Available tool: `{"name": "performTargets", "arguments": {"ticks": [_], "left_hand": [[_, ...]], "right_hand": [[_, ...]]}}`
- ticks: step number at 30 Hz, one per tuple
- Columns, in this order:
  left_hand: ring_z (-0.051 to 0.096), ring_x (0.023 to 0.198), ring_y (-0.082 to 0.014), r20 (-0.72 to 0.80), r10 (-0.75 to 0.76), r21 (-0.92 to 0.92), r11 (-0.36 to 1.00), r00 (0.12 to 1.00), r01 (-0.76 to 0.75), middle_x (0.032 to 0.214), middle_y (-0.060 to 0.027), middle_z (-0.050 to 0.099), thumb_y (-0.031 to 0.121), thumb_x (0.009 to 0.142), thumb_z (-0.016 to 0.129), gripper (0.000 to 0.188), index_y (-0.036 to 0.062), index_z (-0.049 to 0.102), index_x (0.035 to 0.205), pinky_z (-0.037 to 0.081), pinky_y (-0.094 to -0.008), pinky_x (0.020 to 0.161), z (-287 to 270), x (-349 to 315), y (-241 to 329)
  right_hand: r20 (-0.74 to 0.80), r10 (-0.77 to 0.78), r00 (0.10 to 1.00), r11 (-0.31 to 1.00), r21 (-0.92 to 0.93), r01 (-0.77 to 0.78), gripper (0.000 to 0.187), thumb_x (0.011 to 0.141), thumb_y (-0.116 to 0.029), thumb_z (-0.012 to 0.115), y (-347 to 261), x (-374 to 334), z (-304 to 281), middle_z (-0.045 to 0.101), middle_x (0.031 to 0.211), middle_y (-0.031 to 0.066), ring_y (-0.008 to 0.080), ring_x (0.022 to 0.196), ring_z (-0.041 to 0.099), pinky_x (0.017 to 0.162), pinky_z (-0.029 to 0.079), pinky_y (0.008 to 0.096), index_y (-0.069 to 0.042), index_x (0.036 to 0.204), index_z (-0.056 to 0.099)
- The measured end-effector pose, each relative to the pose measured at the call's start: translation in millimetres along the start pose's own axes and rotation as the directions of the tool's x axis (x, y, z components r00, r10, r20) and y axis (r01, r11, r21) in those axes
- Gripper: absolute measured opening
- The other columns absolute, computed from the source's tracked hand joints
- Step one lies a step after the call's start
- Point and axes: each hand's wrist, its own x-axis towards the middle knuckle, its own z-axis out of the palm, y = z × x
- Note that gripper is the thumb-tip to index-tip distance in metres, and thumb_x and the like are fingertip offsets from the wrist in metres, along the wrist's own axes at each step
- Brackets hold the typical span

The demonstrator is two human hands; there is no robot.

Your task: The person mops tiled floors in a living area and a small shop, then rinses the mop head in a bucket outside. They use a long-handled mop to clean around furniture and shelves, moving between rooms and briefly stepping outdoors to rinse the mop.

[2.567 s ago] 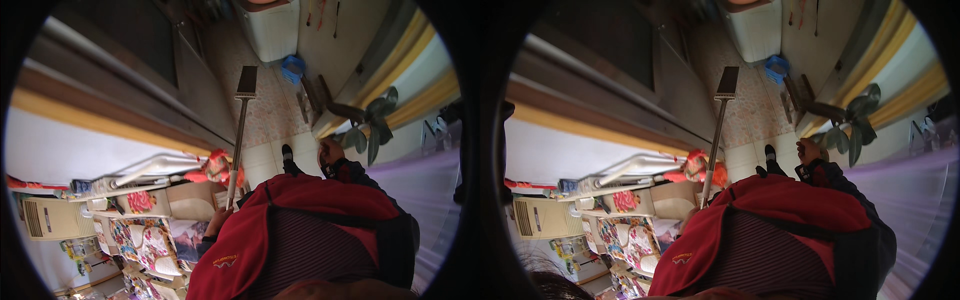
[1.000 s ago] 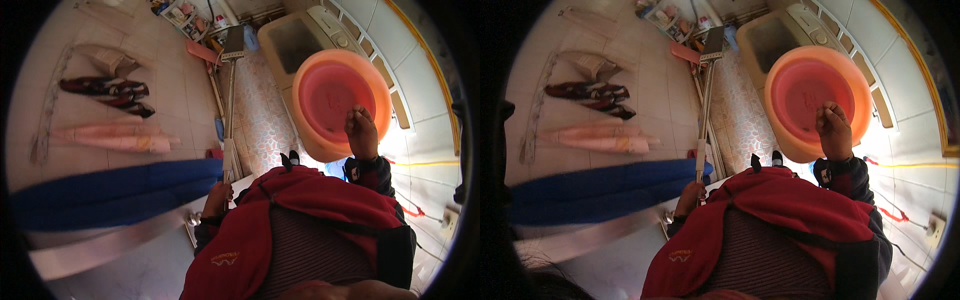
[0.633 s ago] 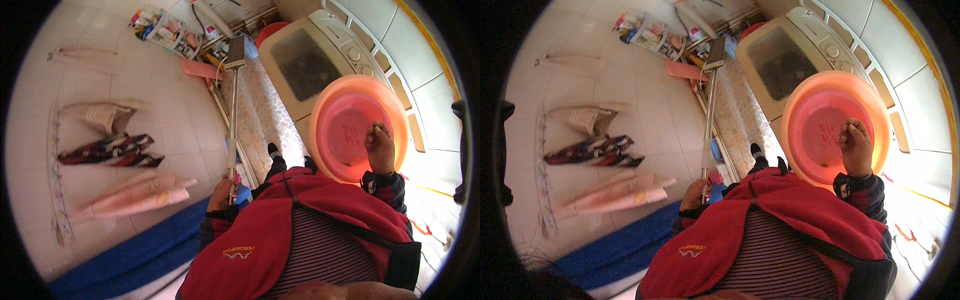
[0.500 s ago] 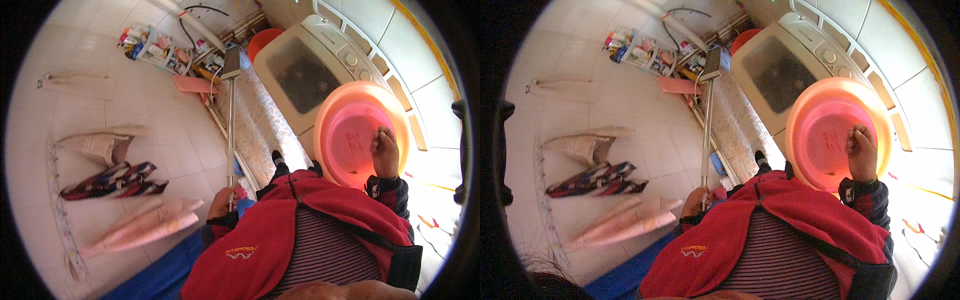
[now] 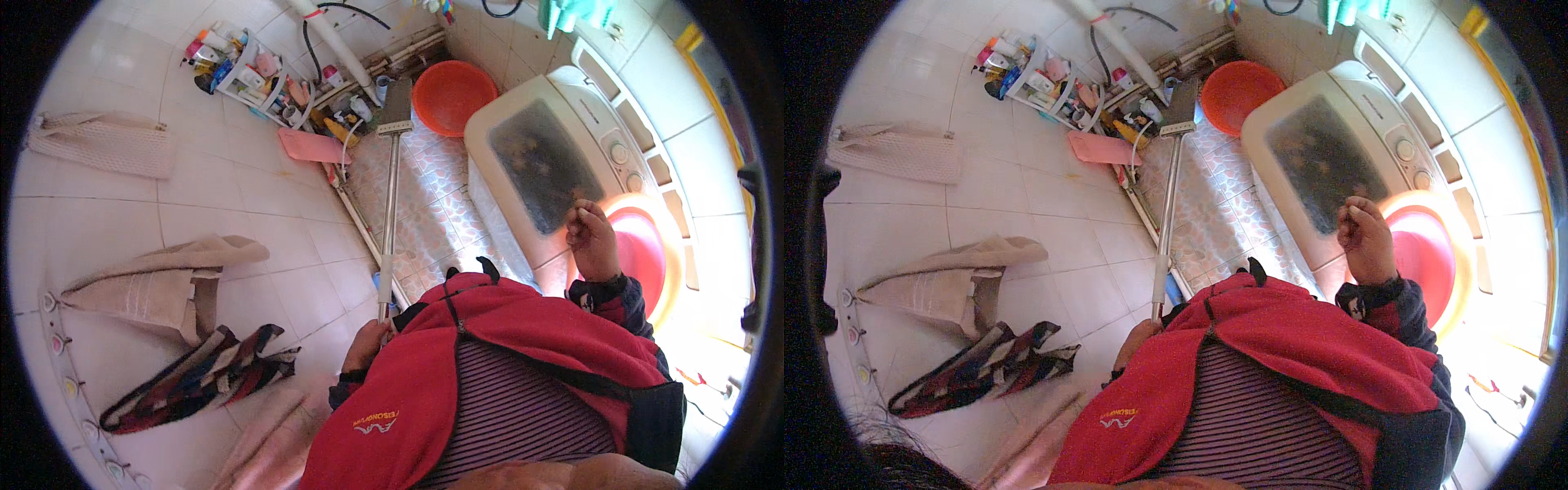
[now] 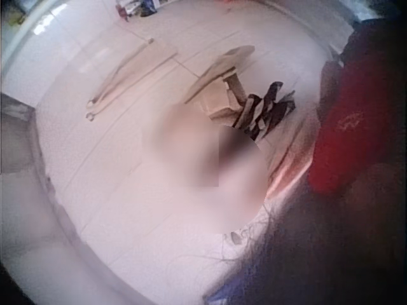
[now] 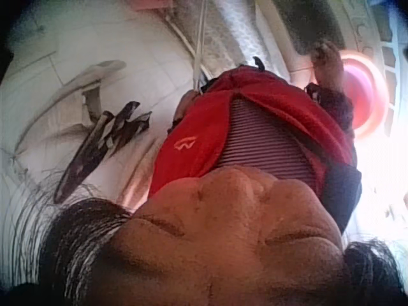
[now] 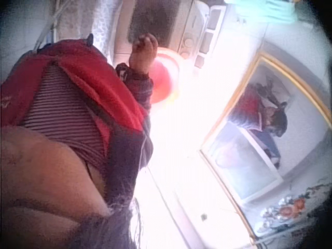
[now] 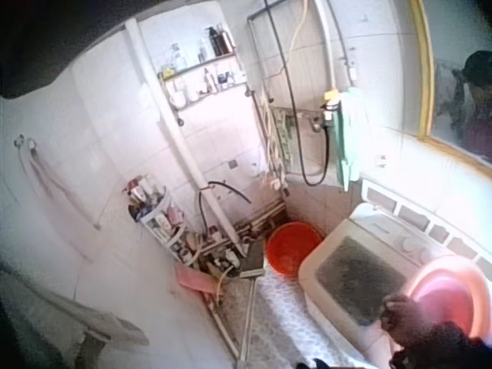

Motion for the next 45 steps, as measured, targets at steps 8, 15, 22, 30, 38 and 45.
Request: {"name": "performTargets", "arguments": {"ticks": [8,15,22,30,38,45], "left_hand": [[0.051,0.067,-0.0141,-0.012,0.017,0.125,0.992,1.0,-0.015,0.075,-0.003,0.058,0.032,0.092,0.057,0.029,0.003,0.056,0.092,0.045,-0.029,0.063,-54,45,13],[0.053,0.07,-0.0147,-0.049,-0.005,0.175,0.985,0.999,0.013,0.078,-0.0042,0.059,0.031,0.089,0.061,0.029,0.0027,0.057,0.093,0.045,-0.0298,0.065,-90,78,96],[0.054,0.073,-0.0154,-0.079,-0.03,0.231,0.972,0.996,0.047,0.08,-0.0055,0.061,0.03,0.085,0.065,0.029,0.0025,0.058,0.093,0.046,-0.0305,0.067,-119,113,234],[0.055,0.077,-0.0161,-0.04,-0.046,0.304,0.951,0.998,0.056,0.083,-0.007,0.063,0.029,0.082,0.071,0.031,0.0022,0.06,0.094,0.047,-0.0313,0.069,-165,187,314],[0.057,0.079,-0.0198,0.137,0.168,0.518,0.828,0.976,-0.216,0.085,-0.0146,0.065,0.03,0.08,0.071,0.035,0.0019,0.06,0.098,0.047,-0.0349,0.07,-248,291,363],[0.061,0.083,-0.032,0.175,0.117,0.558,0.806,0.978,-0.197,0.089,-0.0208,0.064,0.039,0.086,0.064,0.04,0.0013,0.061,0.099,0.047,-0.0392,0.07,-277,349,434]], "right_hand": [[0.06,0.167,0.984,0.984,-0.069,-0.163,0.012,0.092,-0.012,0.052,39,89,88,0.06,0.083,0.0025,0.0102,0.066,0.053,0.056,0.042,0.0221,-0.009,0.103,0.055],[0.049,0.185,0.981,0.981,-0.075,-0.181,0.012,0.092,-0.011,0.051,46,200,140,0.059,0.083,0.0025,0.0104,0.066,0.052,0.056,0.042,0.0222,-0.008,0.104,0.054],[0.036,0.201,0.979,0.979,0.023,-0.202,0.013,0.091,-0.013,0.053,29,330,183,0.058,0.084,-0.0003,0.0096,0.067,0.051,0.058,0.042,0.0225,-0.01,0.104,0.054],[-0.044,0.18,0.983,0.984,0.004,-0.18,0.014,0.093,-0.014,0.052,35,432,205,0.058,0.085,-0.0008,0.0088,0.067,0.052,0.058,0.043,0.0224,-0.011,0.106,0.053],[-0.179,0.118,0.977,0.992,-0.019,-0.124,0.011,0.092,-0.012,0.052,56,511,249,0.06,0.083,0.0003,0.0099,0.066,0.054,0.054,0.043,0.0233,-0.011,0.103,0.056],[-0.205,0.053,0.977,0.977,-0.194,-0.093,0.012,0.09,-0.012,0.051,85,598,275,0.06,0.08,0.0023,0.0099,0.062,0.051,0.049,0.04,0.0245,-0.007,0.1,0.055]]}}
